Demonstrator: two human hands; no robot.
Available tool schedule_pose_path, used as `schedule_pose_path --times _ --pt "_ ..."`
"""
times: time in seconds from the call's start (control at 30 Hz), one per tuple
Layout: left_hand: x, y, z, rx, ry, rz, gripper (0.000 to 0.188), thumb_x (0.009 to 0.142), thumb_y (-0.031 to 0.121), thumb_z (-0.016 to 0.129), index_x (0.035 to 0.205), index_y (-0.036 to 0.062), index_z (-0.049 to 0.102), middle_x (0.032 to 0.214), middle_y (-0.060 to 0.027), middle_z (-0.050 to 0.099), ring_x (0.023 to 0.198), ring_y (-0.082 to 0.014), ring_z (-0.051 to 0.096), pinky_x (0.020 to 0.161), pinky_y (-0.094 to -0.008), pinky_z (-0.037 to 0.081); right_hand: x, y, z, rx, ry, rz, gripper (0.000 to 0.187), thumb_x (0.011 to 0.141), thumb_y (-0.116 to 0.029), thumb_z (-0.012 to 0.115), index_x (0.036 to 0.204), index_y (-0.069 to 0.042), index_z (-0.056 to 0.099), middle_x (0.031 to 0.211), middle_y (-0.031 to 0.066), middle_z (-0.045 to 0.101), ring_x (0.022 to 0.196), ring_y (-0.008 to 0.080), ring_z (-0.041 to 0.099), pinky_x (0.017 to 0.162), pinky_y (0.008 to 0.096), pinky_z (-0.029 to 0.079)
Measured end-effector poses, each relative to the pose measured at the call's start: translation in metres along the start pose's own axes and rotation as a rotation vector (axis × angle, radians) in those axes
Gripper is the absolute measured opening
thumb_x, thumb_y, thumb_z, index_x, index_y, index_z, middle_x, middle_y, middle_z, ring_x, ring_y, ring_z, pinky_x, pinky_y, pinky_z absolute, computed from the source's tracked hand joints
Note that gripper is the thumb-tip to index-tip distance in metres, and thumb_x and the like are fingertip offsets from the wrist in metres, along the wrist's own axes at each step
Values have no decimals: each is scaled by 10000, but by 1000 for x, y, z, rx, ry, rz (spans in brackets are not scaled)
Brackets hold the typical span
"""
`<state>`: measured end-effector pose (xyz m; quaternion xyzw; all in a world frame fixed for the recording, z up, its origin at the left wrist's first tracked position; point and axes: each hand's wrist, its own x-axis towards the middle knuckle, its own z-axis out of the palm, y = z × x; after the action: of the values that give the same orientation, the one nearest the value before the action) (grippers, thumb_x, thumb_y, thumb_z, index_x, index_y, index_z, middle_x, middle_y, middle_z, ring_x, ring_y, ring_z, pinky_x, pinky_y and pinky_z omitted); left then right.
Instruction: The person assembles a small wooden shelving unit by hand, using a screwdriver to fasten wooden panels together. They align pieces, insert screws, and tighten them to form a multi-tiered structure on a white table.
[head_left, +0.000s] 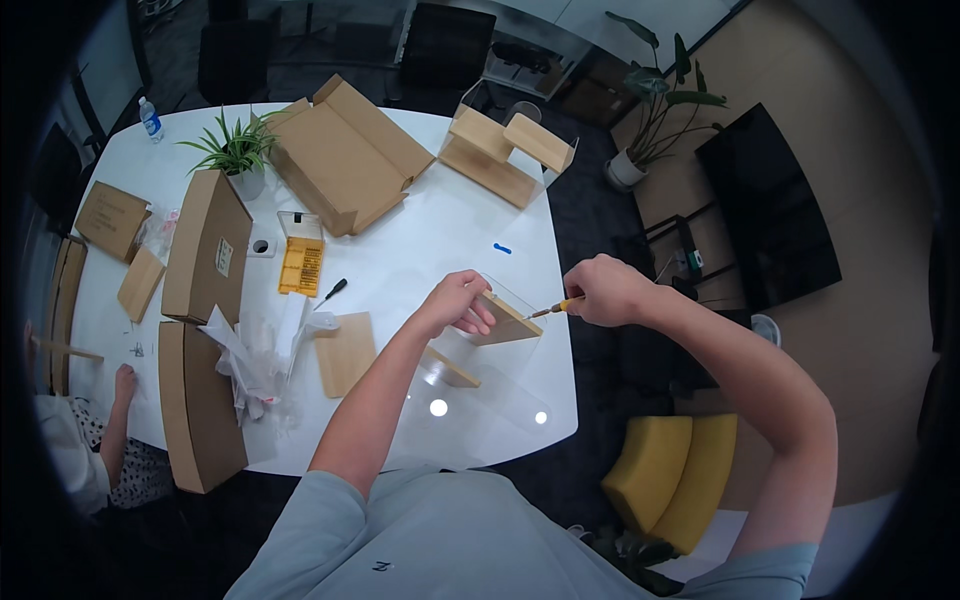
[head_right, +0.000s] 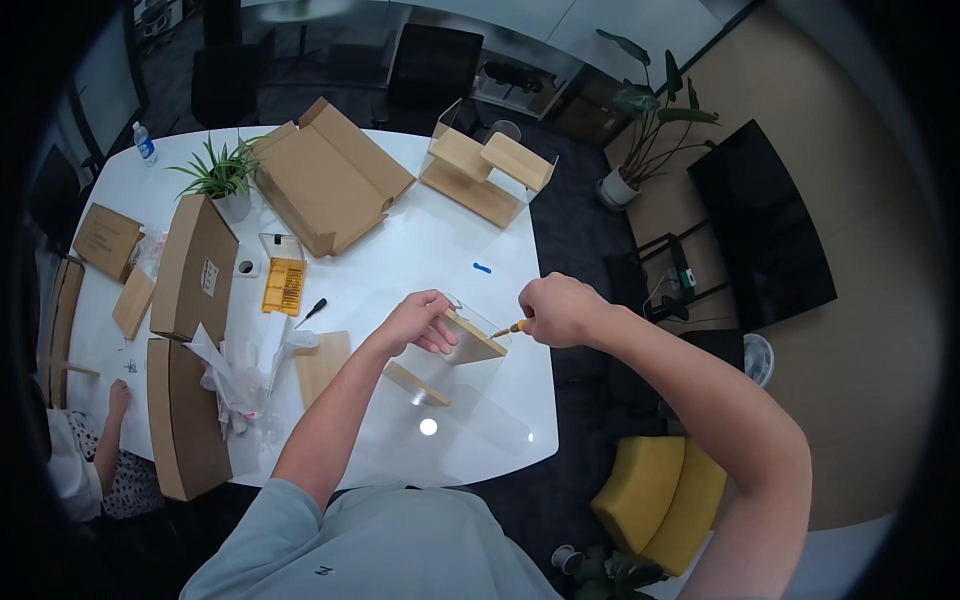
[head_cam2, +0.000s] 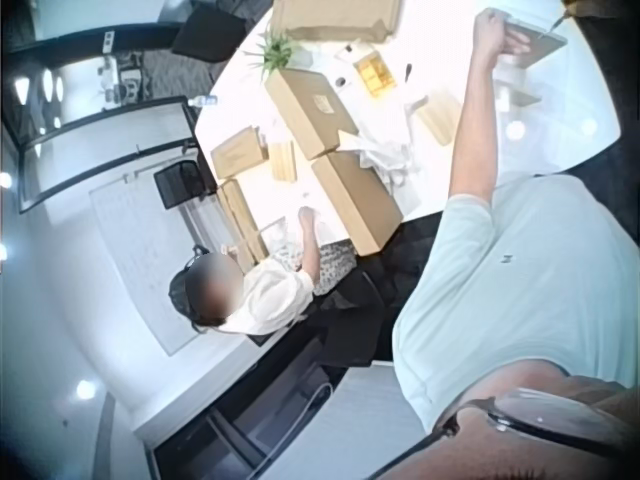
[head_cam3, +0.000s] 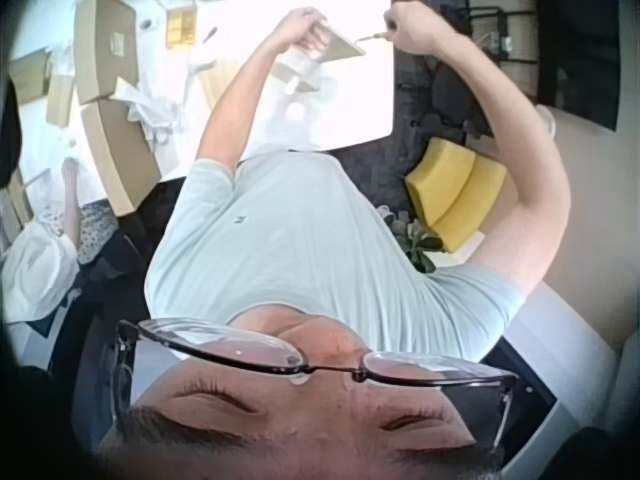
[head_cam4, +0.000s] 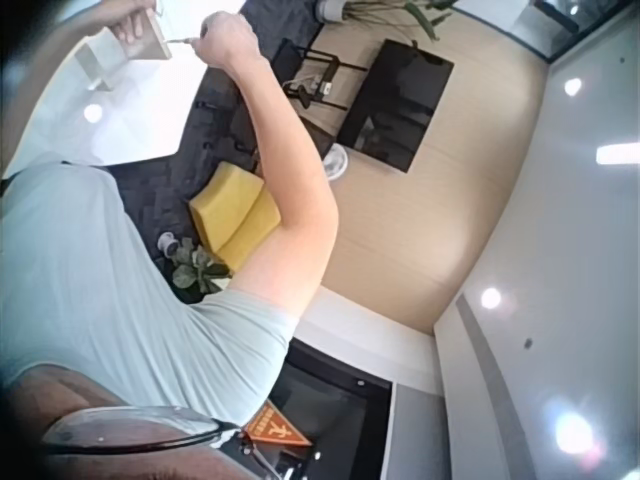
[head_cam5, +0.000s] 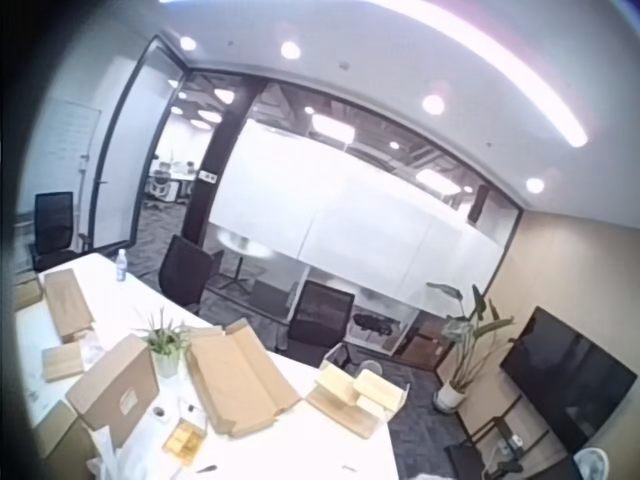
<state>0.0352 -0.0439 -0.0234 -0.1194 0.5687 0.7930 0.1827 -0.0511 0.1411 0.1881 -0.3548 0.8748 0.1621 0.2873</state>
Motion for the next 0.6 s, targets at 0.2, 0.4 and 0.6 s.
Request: schedule_pose_path --times 0.2,0.4,0.6 --pt "5 -1 1 -5 -5 9 328 1077 239 411 1244 27 598 831 -154 749 634 -195 743 521 -262 587 5 6 -1 190 -41 180 245 901 -219 763 929 25 772 846 191 750 776 305 737 711 410 587" --pt "4 1 0 -12 1 8 325 1080 244 409 1236 22 588 839 -152 756 635 -190 745 511 -257 578 -27 -19 11 -476 221 -317 181 908 -121 683 1071 -43 665 916 137 696 838 309 739 715 422 602" --pt "7 -4 0 -8 -3 24 316 1077 256 413 1207 43 607 833 -145 752 637 -195 746 520 -263 587 -29 -11 10 -641 291 -537 126 895 -94 669 991 -18 701 899 128 699 828 296 745 696 420 600"
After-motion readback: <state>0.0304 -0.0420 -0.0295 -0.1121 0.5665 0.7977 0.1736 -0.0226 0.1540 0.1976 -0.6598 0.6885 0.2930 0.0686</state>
